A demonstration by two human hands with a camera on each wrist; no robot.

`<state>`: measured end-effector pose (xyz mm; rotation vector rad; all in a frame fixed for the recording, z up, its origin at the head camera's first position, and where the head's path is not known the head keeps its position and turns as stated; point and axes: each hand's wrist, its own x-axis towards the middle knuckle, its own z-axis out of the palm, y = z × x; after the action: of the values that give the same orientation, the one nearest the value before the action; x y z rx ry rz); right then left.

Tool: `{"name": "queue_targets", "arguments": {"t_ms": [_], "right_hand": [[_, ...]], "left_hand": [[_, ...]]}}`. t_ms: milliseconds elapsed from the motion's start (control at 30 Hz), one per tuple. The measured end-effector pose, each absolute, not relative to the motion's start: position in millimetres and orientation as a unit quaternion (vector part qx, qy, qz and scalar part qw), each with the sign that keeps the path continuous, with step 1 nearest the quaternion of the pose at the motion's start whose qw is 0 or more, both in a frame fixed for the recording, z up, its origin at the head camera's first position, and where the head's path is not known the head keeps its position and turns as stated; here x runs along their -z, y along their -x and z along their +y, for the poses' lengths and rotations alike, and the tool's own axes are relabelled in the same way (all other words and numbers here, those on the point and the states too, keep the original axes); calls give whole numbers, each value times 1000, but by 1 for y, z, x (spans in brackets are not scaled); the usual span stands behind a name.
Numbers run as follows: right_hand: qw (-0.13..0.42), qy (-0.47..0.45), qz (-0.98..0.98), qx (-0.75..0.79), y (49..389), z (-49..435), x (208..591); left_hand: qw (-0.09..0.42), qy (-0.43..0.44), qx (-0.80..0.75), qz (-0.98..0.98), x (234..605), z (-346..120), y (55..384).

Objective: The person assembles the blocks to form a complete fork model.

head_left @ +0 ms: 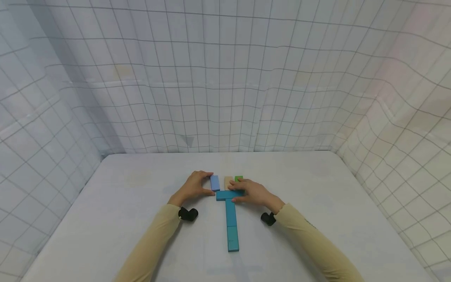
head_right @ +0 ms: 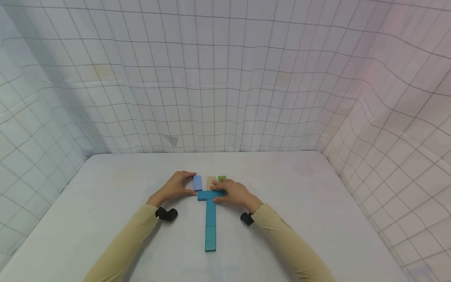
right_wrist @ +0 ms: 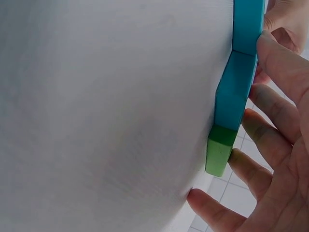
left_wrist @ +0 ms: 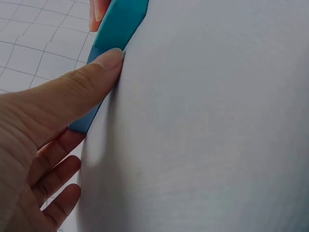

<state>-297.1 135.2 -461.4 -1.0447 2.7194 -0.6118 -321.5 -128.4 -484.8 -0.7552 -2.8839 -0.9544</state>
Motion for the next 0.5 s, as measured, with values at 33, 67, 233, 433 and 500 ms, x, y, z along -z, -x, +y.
{"name": "queue_targets", "arguments": {"t_ms": [33, 67, 233, 433, 500], "right_hand": [[83, 349, 911, 204, 297, 135, 461], [83, 349, 911, 205, 297, 135, 461], [84, 349, 910, 208, 298, 136, 461], [85, 348, 908, 216, 297, 137, 462], [84, 348, 909, 213, 297, 137, 462]], "left_hand": [[6, 242, 307, -921, 485, -128, 322], [6, 242, 308, -920, 485, -128, 322], [2, 241, 313, -919, 484, -127, 322], [-5, 240, 313, -919, 484, -125, 322], [-7, 239, 313, -919, 485, -125, 321]]}}
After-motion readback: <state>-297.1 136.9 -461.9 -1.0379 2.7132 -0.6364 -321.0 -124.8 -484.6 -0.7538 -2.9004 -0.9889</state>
